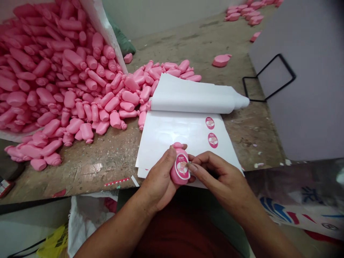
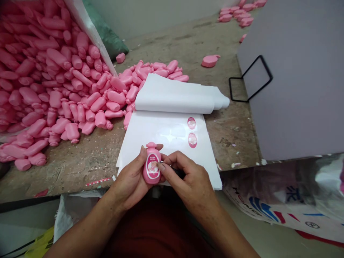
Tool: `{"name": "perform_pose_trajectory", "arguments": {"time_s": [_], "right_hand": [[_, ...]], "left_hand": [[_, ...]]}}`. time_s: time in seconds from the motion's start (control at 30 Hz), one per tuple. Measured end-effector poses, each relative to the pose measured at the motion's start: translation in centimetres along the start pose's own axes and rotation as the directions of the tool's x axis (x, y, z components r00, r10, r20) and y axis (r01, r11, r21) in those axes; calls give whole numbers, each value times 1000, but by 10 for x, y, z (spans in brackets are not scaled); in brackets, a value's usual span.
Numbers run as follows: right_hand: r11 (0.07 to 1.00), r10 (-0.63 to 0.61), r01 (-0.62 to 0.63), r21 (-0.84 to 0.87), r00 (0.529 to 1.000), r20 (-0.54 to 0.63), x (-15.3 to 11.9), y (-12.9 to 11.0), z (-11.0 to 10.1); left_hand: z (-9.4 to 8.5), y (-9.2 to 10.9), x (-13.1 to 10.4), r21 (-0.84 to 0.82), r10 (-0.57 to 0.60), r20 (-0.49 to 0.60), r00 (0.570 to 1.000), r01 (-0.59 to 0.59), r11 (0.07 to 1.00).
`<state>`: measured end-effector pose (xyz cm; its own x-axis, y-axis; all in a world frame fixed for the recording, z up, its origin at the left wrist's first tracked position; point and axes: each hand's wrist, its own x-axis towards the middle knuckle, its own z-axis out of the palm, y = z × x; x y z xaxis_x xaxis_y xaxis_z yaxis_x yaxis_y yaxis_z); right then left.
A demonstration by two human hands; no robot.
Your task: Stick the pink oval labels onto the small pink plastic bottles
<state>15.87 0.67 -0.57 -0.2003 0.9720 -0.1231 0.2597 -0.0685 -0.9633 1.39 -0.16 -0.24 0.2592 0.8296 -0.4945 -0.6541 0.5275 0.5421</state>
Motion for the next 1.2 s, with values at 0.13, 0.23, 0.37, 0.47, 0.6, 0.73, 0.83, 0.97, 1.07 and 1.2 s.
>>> {"name": "perform_pose_trajectory", "arguments": {"time_s": [0.13,0.23,0.37,0.47,0.6,0.73,0.83,0.97,1.07,1.2], "right_hand": [[994,-9,9,-107,1000,0,-2,4,-1],[941,-154,142,-307,988,-13,-5,3,-2],[703,-440,359,-614,898,20,-8,0,0],[581,-498,356,-732,867,27,-10,3,-2],[652,-402,261,-712,915,-33,-12,12,-13],[844,-198,99,-528,971,-134,-12,13,-26],[916,-119,49,-398,981,-154,-10,10,-27],[957,-83,32,-287,983,-166,-9,5,-24],[979,-55,18,-201,982,-180,-9,2,-22],[997,-20,8,-71,985,-171,-8,0,-20]], "left_hand": [[1,2,-2,38,10,6,1000,-11,999],[0,6,-4,75,11,5,1000,-12,997],[-2,6,-5,138,30,-26,999,-26,990],[-4,5,-4,178,58,-37,998,-50,983],[-5,7,-5,200,99,-49,994,-87,976],[-5,13,-9,183,63,-7,998,-60,981],[-4,18,-13,181,12,11,1000,-14,983],[-5,21,-17,149,-64,42,997,57,987],[-7,22,-18,94,-125,93,988,116,989],[-10,22,-17,42,-160,143,977,156,987]]}}
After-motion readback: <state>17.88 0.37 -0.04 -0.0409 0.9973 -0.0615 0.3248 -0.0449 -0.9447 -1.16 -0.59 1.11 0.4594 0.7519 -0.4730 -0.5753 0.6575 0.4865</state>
